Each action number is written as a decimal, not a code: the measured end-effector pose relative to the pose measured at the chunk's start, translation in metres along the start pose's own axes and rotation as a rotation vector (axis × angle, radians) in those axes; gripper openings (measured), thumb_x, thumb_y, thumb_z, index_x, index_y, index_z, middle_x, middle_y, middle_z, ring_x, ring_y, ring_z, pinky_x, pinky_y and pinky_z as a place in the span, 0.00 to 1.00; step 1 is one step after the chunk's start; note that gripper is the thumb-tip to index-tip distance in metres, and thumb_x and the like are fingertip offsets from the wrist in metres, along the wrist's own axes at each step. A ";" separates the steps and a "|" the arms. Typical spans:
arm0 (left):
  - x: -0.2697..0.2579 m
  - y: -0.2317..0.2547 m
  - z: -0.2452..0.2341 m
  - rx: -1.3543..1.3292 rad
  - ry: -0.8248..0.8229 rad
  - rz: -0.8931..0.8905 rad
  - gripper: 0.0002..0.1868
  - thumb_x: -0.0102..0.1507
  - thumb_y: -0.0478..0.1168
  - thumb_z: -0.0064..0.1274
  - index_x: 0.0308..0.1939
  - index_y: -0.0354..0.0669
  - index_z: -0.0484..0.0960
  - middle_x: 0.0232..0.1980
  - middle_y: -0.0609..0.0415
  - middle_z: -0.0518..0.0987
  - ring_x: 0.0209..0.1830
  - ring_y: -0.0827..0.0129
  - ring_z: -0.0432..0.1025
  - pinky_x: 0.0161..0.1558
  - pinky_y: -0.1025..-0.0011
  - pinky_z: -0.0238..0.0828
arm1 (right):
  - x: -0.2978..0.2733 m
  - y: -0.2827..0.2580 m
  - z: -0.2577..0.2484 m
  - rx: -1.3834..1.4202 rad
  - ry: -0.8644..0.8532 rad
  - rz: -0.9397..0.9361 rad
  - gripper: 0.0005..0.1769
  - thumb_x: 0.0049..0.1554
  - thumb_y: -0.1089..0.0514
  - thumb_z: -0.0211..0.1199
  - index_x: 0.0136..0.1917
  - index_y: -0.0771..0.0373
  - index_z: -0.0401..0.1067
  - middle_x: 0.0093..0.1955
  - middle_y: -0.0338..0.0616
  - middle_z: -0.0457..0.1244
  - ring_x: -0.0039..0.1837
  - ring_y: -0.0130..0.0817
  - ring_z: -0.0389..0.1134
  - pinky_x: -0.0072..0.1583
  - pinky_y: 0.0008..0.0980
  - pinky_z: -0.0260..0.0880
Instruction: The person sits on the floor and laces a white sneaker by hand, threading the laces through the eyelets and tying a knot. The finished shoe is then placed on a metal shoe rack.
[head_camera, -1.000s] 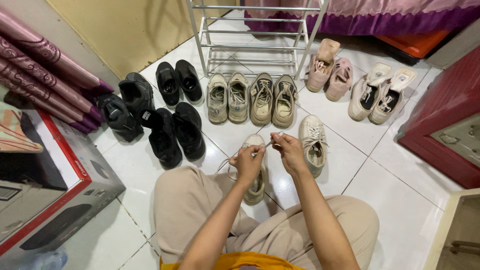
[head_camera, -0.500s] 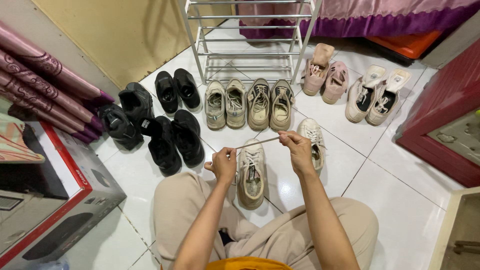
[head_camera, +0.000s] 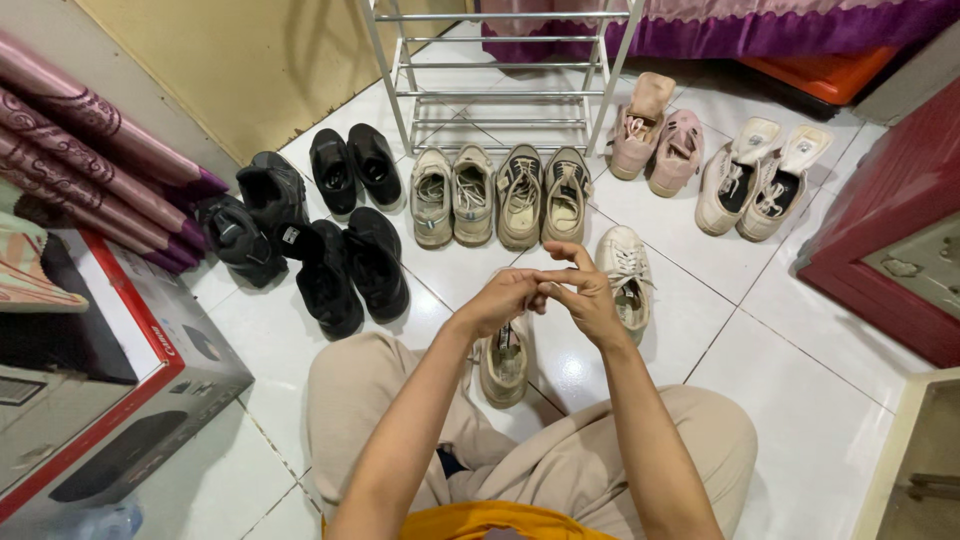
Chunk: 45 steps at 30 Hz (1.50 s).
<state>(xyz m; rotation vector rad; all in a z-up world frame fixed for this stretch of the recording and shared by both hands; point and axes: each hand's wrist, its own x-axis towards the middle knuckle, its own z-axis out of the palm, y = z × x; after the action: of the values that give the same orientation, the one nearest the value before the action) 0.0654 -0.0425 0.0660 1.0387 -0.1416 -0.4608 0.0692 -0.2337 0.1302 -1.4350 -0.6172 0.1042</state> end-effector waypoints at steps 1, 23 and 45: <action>-0.001 0.000 -0.004 -0.009 -0.013 -0.016 0.14 0.71 0.41 0.48 0.53 0.36 0.83 0.37 0.62 0.78 0.34 0.77 0.70 0.41 0.75 0.67 | 0.000 -0.001 -0.001 -0.060 -0.028 -0.086 0.13 0.56 0.67 0.68 0.55 0.61 0.81 0.70 0.46 0.60 0.72 0.35 0.60 0.70 0.33 0.62; -0.043 0.099 -0.025 0.284 0.603 0.606 0.06 0.67 0.37 0.57 0.41 0.37 0.83 0.36 0.64 0.78 0.35 0.83 0.66 0.40 0.81 0.63 | -0.066 0.111 0.046 -0.581 0.141 0.348 0.18 0.54 0.57 0.68 0.56 0.66 0.78 0.49 0.47 0.69 0.47 0.35 0.71 0.52 0.34 0.72; -0.044 -0.072 -0.013 1.008 0.757 -0.004 0.09 0.62 0.42 0.59 0.39 0.41 0.88 0.36 0.48 0.84 0.33 0.66 0.79 0.38 0.68 0.71 | -0.071 0.176 0.033 -0.099 0.255 0.644 0.13 0.58 0.63 0.61 0.52 0.71 0.80 0.41 0.40 0.71 0.41 0.24 0.67 0.45 0.26 0.67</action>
<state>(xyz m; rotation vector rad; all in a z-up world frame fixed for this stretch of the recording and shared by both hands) 0.0085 -0.0437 0.0022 2.1321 0.3469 0.0675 0.0459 -0.2067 -0.0594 -1.6669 0.0665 0.3935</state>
